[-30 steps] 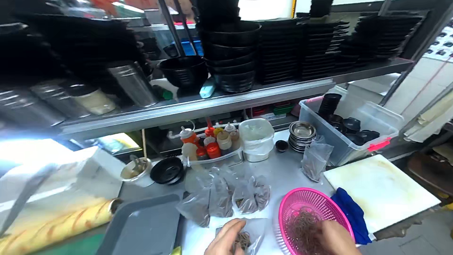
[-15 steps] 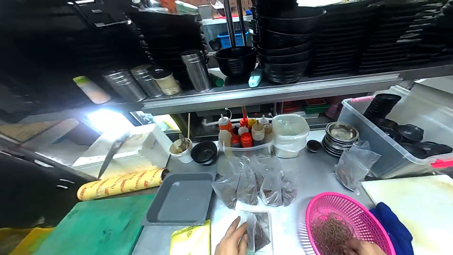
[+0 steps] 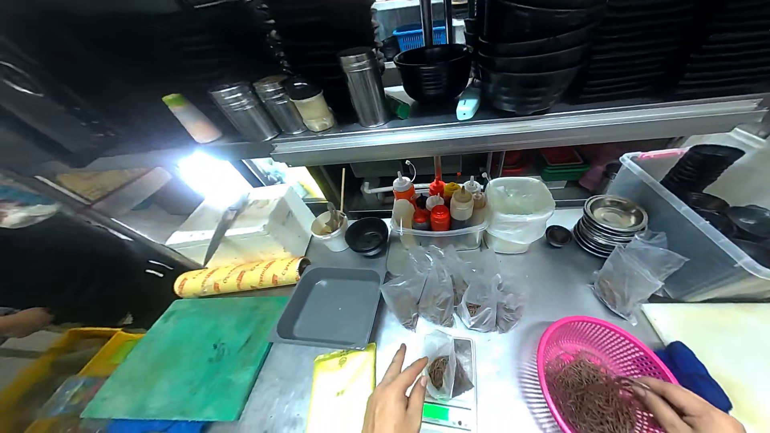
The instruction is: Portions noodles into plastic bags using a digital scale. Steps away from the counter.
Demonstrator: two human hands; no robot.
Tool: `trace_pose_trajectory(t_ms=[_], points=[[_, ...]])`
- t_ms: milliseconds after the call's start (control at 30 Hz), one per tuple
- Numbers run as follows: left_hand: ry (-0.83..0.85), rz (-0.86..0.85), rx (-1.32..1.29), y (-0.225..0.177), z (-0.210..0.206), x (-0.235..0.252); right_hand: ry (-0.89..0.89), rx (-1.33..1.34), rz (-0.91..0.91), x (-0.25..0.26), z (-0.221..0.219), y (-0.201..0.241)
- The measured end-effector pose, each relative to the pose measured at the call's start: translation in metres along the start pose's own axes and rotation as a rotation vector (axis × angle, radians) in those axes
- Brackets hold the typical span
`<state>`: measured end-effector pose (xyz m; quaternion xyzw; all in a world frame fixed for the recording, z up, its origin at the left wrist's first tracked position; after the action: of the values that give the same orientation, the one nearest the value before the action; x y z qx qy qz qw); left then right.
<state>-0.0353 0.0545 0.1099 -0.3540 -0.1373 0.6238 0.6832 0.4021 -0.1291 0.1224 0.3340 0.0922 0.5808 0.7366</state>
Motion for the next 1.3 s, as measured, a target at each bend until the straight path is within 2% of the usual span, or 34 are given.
trace_pose_trajectory(t_ms=[233, 400, 567, 733, 833, 900, 967, 1033, 1100, 1167, 1233, 1300], points=[[0.012, 0.013, -0.032, -0.002, -0.004, 0.004, -0.079, 0.457, 0.063, 0.031, 0.030, 0.042], [0.028, 0.039, -0.041, -0.001, -0.019, 0.013, -0.055, 0.718, 0.247, 0.066, 0.048, 0.114], [-0.027, 0.059, -0.040, -0.002, -0.025, 0.016, 0.017, 0.879, 0.426, 0.102, 0.055, 0.191], [-0.008, 0.136, -0.215, -0.003, -0.028, 0.013, 0.086, 0.982, 0.555, 0.125, 0.031, 0.252], [-0.035, 0.132, -0.276, -0.002, -0.031, 0.011, 0.149, 0.962, 0.527, 0.125, -0.017, 0.265], [-0.067, 0.110, -0.296, -0.001, -0.032, 0.010, 0.281, 0.811, 0.481, 0.120, -0.071, 0.259], [-0.090, 0.087, -0.262, 0.000, -0.033, 0.008, 0.525, 0.465, 0.460, 0.110, -0.127, 0.242], [-0.107, 0.072, -0.230, 0.000, -0.033, 0.007, 0.627, 0.298, 0.472, 0.100, -0.156, 0.229], [-0.133, 0.048, -0.213, 0.002, -0.032, 0.008, 0.520, 0.342, 0.458, 0.100, -0.150, 0.215], [-0.143, 0.014, -0.200, 0.006, -0.031, 0.006, 0.334, 0.392, 0.386, 0.105, -0.130, 0.186], [-0.148, -0.013, -0.191, 0.008, -0.029, 0.003, 0.180, 0.292, 0.241, 0.107, -0.112, 0.130], [-0.142, -0.029, -0.206, 0.009, -0.027, -0.003, 0.217, 0.004, 0.034, 0.093, -0.103, 0.055]])
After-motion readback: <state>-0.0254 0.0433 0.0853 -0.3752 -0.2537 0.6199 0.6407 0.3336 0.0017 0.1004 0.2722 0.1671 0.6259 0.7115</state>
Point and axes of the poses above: each hand's wrist, its own x-axis towards the middle knuckle, its own z-axis out of the back of the hand, y = z × x, the point moved 6 cm from there along x, towards the middle knuckle, and after that the axes turned 13 degrees about z, right-handed, at the moved point
